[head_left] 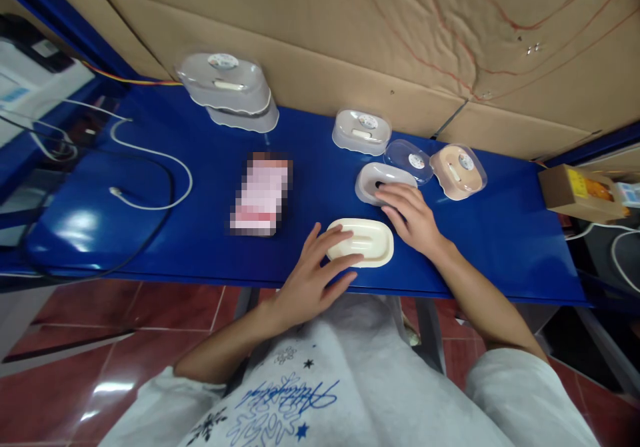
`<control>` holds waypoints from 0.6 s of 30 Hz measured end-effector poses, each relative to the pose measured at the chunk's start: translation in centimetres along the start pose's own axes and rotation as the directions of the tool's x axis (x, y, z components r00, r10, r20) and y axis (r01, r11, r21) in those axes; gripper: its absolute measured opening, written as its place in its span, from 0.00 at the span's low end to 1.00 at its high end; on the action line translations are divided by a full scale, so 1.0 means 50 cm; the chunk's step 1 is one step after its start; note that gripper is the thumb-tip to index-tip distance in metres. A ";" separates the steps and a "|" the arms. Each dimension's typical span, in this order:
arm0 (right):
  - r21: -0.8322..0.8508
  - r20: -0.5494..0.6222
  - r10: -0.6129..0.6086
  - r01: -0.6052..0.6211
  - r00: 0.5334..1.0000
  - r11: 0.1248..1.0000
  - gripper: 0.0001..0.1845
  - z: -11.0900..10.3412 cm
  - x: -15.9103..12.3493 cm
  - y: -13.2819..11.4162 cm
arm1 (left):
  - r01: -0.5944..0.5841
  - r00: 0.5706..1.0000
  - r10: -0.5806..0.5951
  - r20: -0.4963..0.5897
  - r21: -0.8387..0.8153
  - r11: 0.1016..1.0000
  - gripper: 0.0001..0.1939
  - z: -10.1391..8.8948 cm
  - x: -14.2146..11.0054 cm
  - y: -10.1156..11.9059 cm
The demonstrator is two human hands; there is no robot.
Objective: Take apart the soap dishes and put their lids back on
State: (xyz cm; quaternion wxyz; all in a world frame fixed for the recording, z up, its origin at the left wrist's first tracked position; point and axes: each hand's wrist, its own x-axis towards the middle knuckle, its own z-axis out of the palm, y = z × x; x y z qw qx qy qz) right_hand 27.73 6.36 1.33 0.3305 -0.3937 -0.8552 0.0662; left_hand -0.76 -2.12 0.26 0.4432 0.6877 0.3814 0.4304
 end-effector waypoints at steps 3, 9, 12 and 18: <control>0.070 -0.107 0.018 -0.010 0.994 0.998 0.14 -0.008 -0.014 -0.033 | 0.115 0.977 -0.145 -0.158 -0.184 0.976 0.05 -0.009 -0.021 -0.005; 0.017 0.011 -0.234 0.234 0.972 0.972 0.29 -0.026 -0.017 -0.085 | 0.217 0.932 -0.316 -0.177 -0.427 0.878 0.35 -0.011 -0.024 -0.007; -0.061 0.219 -0.342 0.362 0.914 0.930 0.25 -0.010 -0.007 -0.107 | 0.110 0.921 -0.279 -0.273 -0.503 0.857 0.37 -0.003 -0.003 -0.007; -0.128 0.293 -0.405 0.455 0.866 0.881 0.11 0.017 -0.015 -0.116 | 0.027 0.868 -0.224 -0.444 -0.408 0.913 0.18 0.005 0.020 -0.010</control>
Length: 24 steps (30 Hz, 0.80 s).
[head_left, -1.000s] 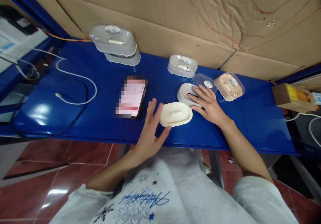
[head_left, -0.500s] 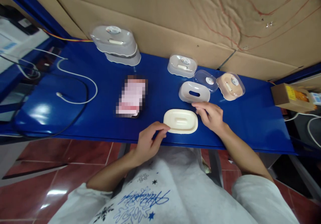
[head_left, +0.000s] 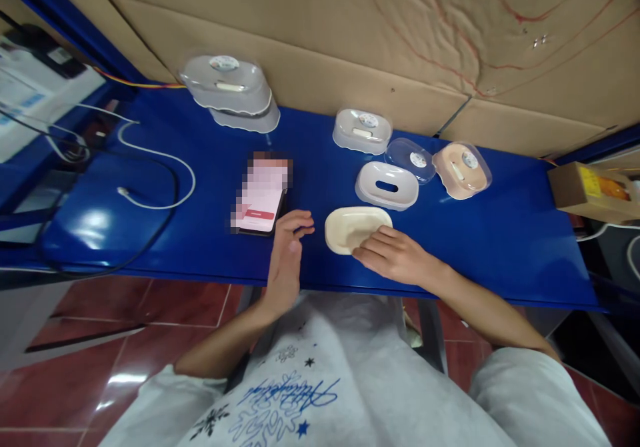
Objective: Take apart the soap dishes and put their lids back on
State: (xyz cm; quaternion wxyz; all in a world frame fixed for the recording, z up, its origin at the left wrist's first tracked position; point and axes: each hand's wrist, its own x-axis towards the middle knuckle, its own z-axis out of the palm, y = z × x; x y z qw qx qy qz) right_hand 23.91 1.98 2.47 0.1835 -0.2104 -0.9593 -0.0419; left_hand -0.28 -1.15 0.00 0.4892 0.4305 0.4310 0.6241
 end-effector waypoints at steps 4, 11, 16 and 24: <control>-0.007 0.009 0.077 -0.077 0.997 0.997 0.10 -0.002 0.002 0.000 | 0.145 0.984 -0.138 0.110 -0.057 0.988 0.18 0.001 0.002 0.006; 0.013 0.022 0.188 -0.189 0.982 0.982 0.12 0.012 -0.004 0.004 | 0.219 0.974 -0.207 0.091 -0.164 0.962 0.22 0.003 0.000 0.015; 0.197 -0.148 0.070 -0.039 0.987 0.980 0.20 0.003 -0.007 -0.005 | 0.622 0.781 -0.530 0.331 -0.335 0.708 0.30 0.005 0.005 0.010; 0.095 -0.180 0.606 -0.600 0.775 0.795 0.20 0.004 -0.031 0.089 | 0.768 0.636 -0.672 0.380 -0.392 0.506 0.27 0.004 0.021 0.000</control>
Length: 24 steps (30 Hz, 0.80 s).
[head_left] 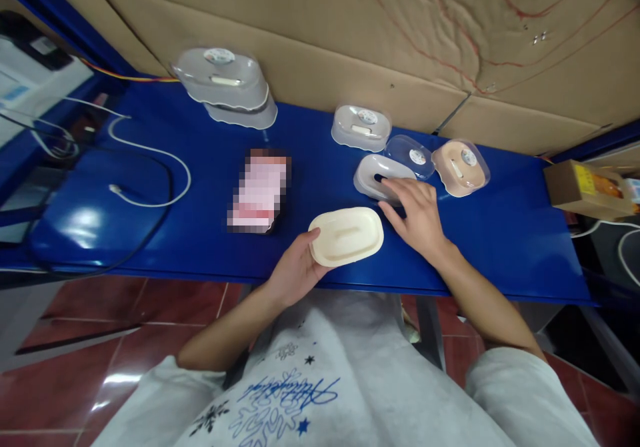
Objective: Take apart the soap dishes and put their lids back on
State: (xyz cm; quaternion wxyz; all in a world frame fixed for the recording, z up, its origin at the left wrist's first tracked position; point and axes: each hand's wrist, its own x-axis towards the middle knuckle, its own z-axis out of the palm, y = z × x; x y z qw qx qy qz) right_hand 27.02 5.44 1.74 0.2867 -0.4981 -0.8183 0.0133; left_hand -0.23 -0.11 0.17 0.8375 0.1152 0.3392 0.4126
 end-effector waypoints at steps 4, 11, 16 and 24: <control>-0.049 0.051 0.027 -0.024 0.998 0.998 0.19 0.007 0.008 0.014 | 0.016 0.998 -0.014 0.061 -0.038 0.999 0.23 0.003 0.002 0.006; 0.236 0.052 -0.414 0.392 0.909 0.889 0.22 -0.003 -0.016 -0.081 | 0.016 0.998 -0.008 0.058 -0.134 0.991 0.29 0.005 0.002 0.012; 0.175 0.133 -0.466 0.442 0.875 0.880 0.25 -0.009 -0.021 -0.094 | -0.066 0.998 0.067 0.008 -0.116 0.991 0.23 0.011 -0.002 0.006; 0.134 0.053 -0.510 0.500 0.858 0.856 0.23 -0.017 -0.020 -0.091 | -0.100 0.993 0.105 0.046 -0.094 0.991 0.24 0.005 0.002 -0.004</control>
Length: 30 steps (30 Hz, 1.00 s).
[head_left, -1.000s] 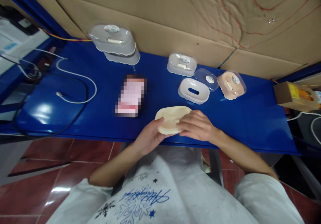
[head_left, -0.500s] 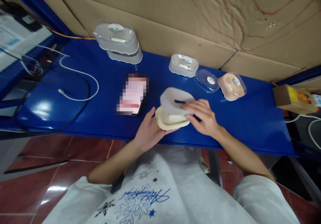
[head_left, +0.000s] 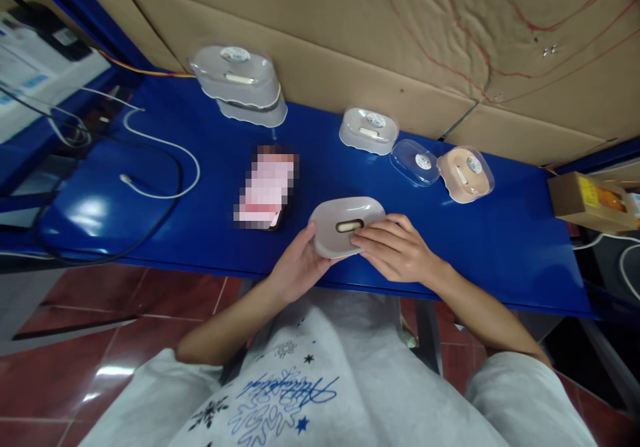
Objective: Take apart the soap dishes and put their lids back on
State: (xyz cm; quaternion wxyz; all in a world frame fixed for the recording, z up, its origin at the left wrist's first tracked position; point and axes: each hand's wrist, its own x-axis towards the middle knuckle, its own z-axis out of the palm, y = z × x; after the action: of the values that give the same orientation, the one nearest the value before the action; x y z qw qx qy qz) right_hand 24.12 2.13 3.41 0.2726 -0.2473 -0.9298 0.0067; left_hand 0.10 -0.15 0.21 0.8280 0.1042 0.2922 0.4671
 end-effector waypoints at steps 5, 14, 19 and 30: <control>-0.070 -0.084 -0.086 0.080 0.993 0.994 0.25 0.003 -0.003 -0.003 | -0.002 0.999 0.003 0.053 -0.021 1.000 0.28 0.000 -0.002 0.000; -0.220 0.030 -0.193 0.194 0.981 0.956 0.22 -0.003 -0.010 -0.006 | 0.020 0.999 -0.017 0.033 -0.116 0.993 0.21 -0.012 0.001 -0.003; -0.206 0.042 -0.186 0.190 0.982 0.960 0.20 -0.004 -0.006 -0.008 | 0.030 1.000 -0.030 -0.001 -0.149 0.988 0.18 -0.019 0.001 -0.004; 0.042 0.015 -0.048 0.047 0.999 0.998 0.27 0.004 -0.016 0.027 | 0.001 0.999 -0.007 -0.050 -0.108 0.994 0.20 -0.002 0.003 0.000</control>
State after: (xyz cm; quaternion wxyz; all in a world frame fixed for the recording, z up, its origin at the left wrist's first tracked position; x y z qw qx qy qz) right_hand 25.20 2.96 2.66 0.2703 -0.2193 -0.9372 0.0217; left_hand 0.09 -0.04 0.08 0.8257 0.0466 0.2876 0.4831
